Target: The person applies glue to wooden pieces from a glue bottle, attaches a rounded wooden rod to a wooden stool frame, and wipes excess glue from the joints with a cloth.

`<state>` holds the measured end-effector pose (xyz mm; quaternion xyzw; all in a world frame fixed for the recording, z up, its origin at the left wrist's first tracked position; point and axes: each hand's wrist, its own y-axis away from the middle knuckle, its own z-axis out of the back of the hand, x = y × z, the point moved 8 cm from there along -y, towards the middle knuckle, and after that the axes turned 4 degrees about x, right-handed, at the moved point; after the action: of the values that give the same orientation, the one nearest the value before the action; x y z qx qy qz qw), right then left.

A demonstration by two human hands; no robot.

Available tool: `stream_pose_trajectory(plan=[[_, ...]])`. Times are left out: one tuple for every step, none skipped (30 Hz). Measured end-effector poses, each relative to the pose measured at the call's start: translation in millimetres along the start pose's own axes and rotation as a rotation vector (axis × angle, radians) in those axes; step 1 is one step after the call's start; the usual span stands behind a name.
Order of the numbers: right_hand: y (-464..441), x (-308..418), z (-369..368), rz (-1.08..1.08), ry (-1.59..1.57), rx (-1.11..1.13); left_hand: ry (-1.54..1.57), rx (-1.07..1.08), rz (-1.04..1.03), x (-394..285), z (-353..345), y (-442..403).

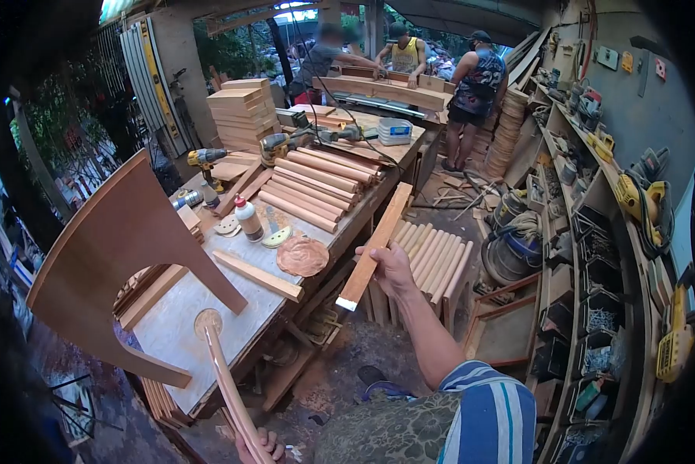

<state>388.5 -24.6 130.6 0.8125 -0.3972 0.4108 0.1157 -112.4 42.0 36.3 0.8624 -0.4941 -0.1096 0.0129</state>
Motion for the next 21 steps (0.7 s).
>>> stream_pose_trajectory(plan=[[-4,0,1,0.001,-0.004,0.003,-0.004,0.002,-0.003,0,6,-3],[-8,3,1,0.010,0.007,0.011,-0.010,0.058,0.042,3,6,-6],[-11,5,2,0.018,0.018,0.017,-0.016,0.113,0.088,8,3,-9],[-15,6,6,0.017,0.018,0.016,-0.015,0.112,0.088,16,-18,-15],[-19,7,9,0.026,0.031,0.025,0.052,0.026,-0.002,19,-32,-20],[-24,8,10,0.033,0.044,0.036,0.120,-0.061,-0.097,20,-40,-24],[-28,8,11,0.027,0.044,0.043,0.124,-0.063,-0.106,18,-34,-25],[-32,9,15,0.029,0.059,0.014,0.078,-0.042,0.003,21,-27,-27],[-35,11,15,0.031,0.072,-0.015,0.031,-0.022,0.111,29,-33,-29],[-37,13,12,0.025,0.071,-0.009,0.033,-0.024,0.102,33,-36,-32],[-39,17,7,0.019,0.068,0.039,0.079,-0.083,0.010,31,-36,-36],[-41,19,1,0.013,0.065,0.085,0.126,-0.142,-0.082,29,-37,-39],[-45,15,3,0.008,0.064,0.088,0.127,-0.145,-0.087,26,-28,-41],[-50,10,3,0.016,0.048,0.094,0.093,-0.035,-0.024,25,-19,-45],[-54,9,0,0.026,0.033,0.102,0.057,0.076,0.037,28,-21,-49],[-57,8,-2,0.023,0.033,0.107,0.059,0.076,0.032,27,-16,-50],[-59,5,-4,-0.025,0.012,0.114,0.067,0.101,0.042,27,-13,-50],[-61,1,-6,-0.074,-0.011,0.120,0.074,0.124,0.052,29,-19,-53],[-63,-2,-7,-0.071,-0.007,0.126,0.073,0.124,0.046,30,-22,-55],[-65,-4,-9,-0.078,-0.010,0.131,0.106,0.090,-0.025,29,-23,-56],[-66,-6,-11,-0.099,-0.034,0.150,0.141,0.052,-0.095,26,-27,-55]])
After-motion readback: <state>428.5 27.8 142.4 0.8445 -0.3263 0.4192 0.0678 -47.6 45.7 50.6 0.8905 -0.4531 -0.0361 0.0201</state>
